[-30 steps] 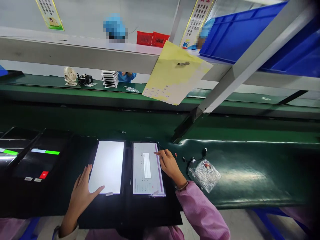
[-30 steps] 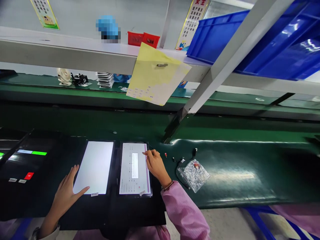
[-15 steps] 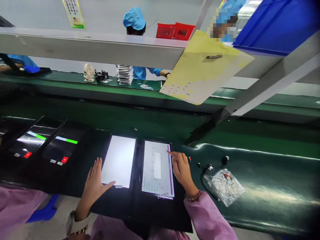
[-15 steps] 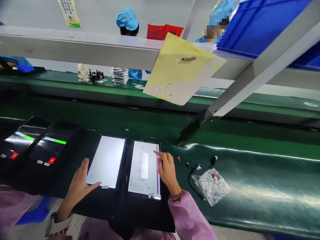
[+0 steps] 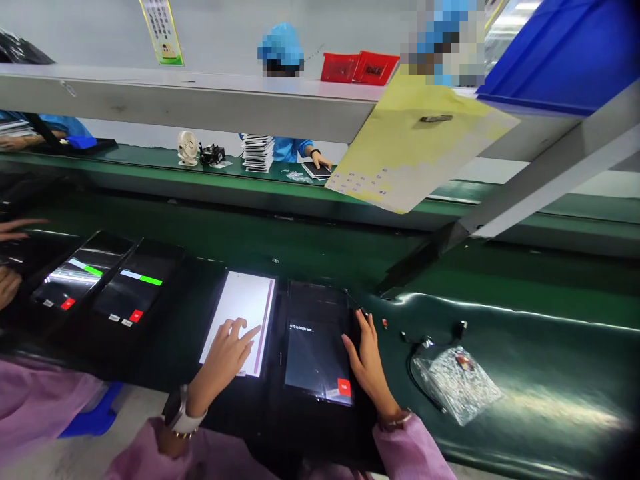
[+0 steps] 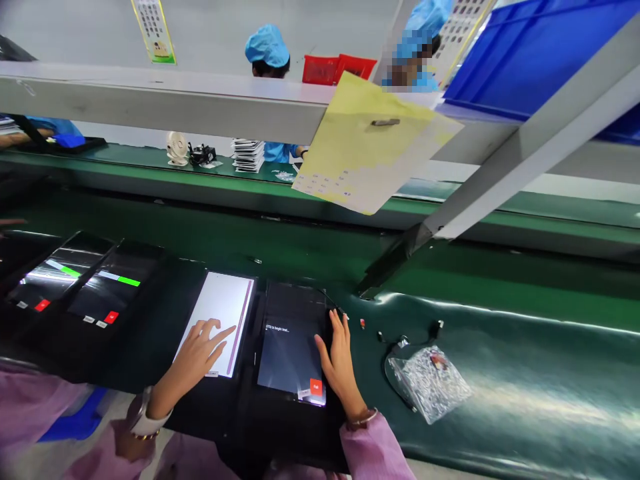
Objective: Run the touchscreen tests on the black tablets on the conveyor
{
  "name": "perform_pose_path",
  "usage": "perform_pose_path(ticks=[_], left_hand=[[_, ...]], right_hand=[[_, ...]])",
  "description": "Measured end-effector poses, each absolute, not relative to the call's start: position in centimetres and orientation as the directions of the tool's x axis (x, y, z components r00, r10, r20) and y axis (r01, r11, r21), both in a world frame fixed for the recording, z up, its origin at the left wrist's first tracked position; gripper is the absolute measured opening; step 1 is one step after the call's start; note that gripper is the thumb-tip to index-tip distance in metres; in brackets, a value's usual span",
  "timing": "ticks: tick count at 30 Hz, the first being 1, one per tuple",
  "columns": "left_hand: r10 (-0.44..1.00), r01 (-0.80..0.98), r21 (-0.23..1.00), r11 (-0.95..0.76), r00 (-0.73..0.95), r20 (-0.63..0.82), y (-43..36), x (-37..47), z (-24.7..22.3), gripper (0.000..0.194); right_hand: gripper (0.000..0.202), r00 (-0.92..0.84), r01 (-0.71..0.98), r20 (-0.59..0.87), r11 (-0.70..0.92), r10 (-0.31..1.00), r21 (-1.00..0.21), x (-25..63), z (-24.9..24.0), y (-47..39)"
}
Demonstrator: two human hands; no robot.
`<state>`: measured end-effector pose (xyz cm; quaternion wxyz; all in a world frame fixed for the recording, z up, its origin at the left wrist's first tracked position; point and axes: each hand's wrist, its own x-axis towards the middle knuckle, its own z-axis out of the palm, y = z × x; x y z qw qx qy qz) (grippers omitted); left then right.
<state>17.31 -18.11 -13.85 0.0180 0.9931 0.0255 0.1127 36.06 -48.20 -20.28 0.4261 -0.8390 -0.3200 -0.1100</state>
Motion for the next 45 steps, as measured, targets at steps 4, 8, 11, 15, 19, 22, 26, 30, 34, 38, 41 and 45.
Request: perform_pose_path(ticks=[4, 8, 11, 15, 19, 22, 26, 30, 34, 38, 41, 45], left_hand=[[0.05, 0.058, -0.046, -0.997, 0.986, 0.16, -18.3, 18.8, -13.9, 0.062], [0.044, 0.057, -0.08, -0.995, 0.987, 0.153, -18.6, 19.4, -13.6, 0.069], [0.061, 0.08, -0.099, -0.992, 0.981, 0.182, -17.9, 19.4, -12.1, 0.062], [0.104, 0.123, -0.031, -0.992, 0.93, 0.354, -15.6, 19.8, -10.4, 0.052], [0.113, 0.112, 0.026, -0.993, 0.91, 0.4, -13.6, 20.9, -11.5, 0.044], [0.122, 0.12, 0.029, -0.992, 0.916, 0.383, -13.1, 21.6, -12.9, 0.042], [0.128, 0.128, 0.025, -0.991, 0.925, 0.358, -13.2, 22.0, -13.6, 0.043], [0.135, 0.139, 0.013, -0.99, 0.93, 0.341, -13.2, 22.1, -13.7, 0.044], [0.13, 0.138, -0.002, -0.99, 0.937, 0.325, -13.2, 22.0, -13.6, 0.051], [0.165, 0.174, 0.003, -0.985, 0.926, 0.341, -13.1, 21.8, -13.4, 0.052], [0.25, 0.251, 0.045, -0.967, 0.894, 0.371, -13.0, 21.7, -13.2, 0.053], [0.296, 0.258, 0.15, -0.954, 0.89, 0.346, -12.4, 21.4, -13.3, 0.052]], right_hand=[[0.06, 0.775, 0.625, 0.455, -0.425, 0.438, -0.655, 36.0, -20.4, -48.1], [0.059, 0.769, 0.634, 0.469, -0.424, 0.434, -0.647, 35.9, -20.3, -48.0], [0.059, 0.766, 0.638, 0.479, -0.423, 0.428, -0.644, 35.8, -20.1, -47.9], [0.057, 0.767, 0.638, 0.492, -0.412, 0.411, -0.651, 35.8, -19.9, -47.9], [0.049, 0.795, 0.607, 0.505, -0.416, 0.336, -0.677, 35.8, -20.1, -48.1], [0.043, 0.811, 0.585, 0.506, -0.424, 0.294, -0.692, 35.8, -20.3, -48.3], [0.039, 0.813, 0.582, 0.51, -0.429, 0.28, -0.691, 35.7, -20.3, -48.3], [0.037, 0.809, 0.587, 0.515, -0.438, 0.285, -0.681, 35.7, -20.2, -48.3], [0.036, 0.802, 0.596, 0.52, -0.447, 0.294, -0.667, 35.7, -20.1, -48.3], [0.035, 0.793, 0.607, 0.53, -0.454, 0.299, -0.652, 35.7, -20.0, -48.4], [0.035, 0.784, 0.619, 0.539, -0.456, 0.308, -0.64, 35.6, -19.9, -48.4], [0.033, 0.766, 0.641, 0.557, -0.46, 0.322, -0.615, 35.6, -19.7, -48.3]])
